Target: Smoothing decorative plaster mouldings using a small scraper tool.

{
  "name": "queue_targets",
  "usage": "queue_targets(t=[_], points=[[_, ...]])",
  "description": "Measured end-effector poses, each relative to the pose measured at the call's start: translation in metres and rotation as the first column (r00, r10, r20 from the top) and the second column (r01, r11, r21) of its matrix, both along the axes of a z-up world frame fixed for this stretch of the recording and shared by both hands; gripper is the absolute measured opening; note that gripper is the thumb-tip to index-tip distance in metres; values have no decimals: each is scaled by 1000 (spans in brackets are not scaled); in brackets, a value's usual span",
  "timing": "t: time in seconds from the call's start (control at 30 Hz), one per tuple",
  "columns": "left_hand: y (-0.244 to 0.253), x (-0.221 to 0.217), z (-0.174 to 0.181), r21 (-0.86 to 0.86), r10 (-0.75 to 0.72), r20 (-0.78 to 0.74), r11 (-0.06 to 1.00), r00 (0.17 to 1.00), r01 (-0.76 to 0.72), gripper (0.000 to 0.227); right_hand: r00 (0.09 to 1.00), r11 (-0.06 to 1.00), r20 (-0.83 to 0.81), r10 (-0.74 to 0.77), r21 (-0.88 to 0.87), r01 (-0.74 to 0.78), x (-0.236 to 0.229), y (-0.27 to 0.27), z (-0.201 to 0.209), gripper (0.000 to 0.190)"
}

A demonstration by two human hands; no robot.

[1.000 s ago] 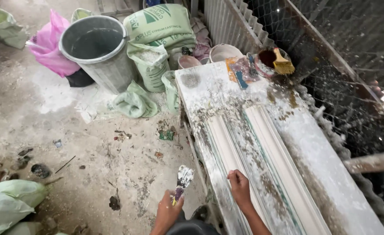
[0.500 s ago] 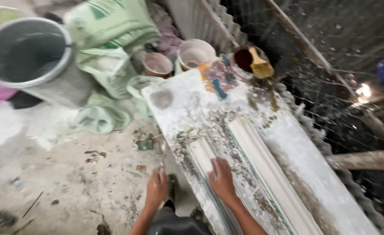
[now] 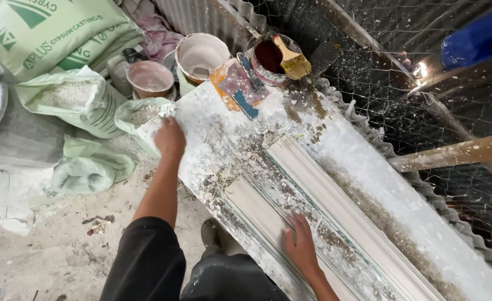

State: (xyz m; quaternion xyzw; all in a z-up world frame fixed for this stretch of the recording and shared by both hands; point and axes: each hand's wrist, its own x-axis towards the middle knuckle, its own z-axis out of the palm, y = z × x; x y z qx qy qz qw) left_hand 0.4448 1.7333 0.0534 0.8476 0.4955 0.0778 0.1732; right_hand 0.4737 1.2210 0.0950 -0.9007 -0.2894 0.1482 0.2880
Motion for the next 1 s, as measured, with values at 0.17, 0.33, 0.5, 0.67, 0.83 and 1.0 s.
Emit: queue_targets(t=[0.17, 0.33, 0.5, 0.67, 0.83, 1.0], points=[[-22, -2, 43, -62, -132, -103, 990, 986, 126, 33, 998, 994, 43, -39, 107, 34, 9, -8, -26, 37], [44, -1, 5, 152, -423, 267, 906, 866, 395, 31, 999, 986, 43, 28, 161, -35, 13, 28, -30, 37], [75, -2, 8, -839, 687, 494, 537, 534, 86, 24, 910, 944, 262, 322, -12, -330, 8, 87, -34, 46], [87, 3, -36, -904, 794, 398, 424, 460, 49, 14, 875, 931, 323, 360, -65, -359, 3, 101, -20, 49], [61, -13, -21, -962, 781, 198, 270, 592, -34, 7, 890, 936, 298, 346, -48, -348, 3, 100, -21, 50], [57, -50, 20, -964, 547, 128, 264, 827, -25, 12, 901, 948, 295, 318, -67, -312, 0, 104, -13, 49]])
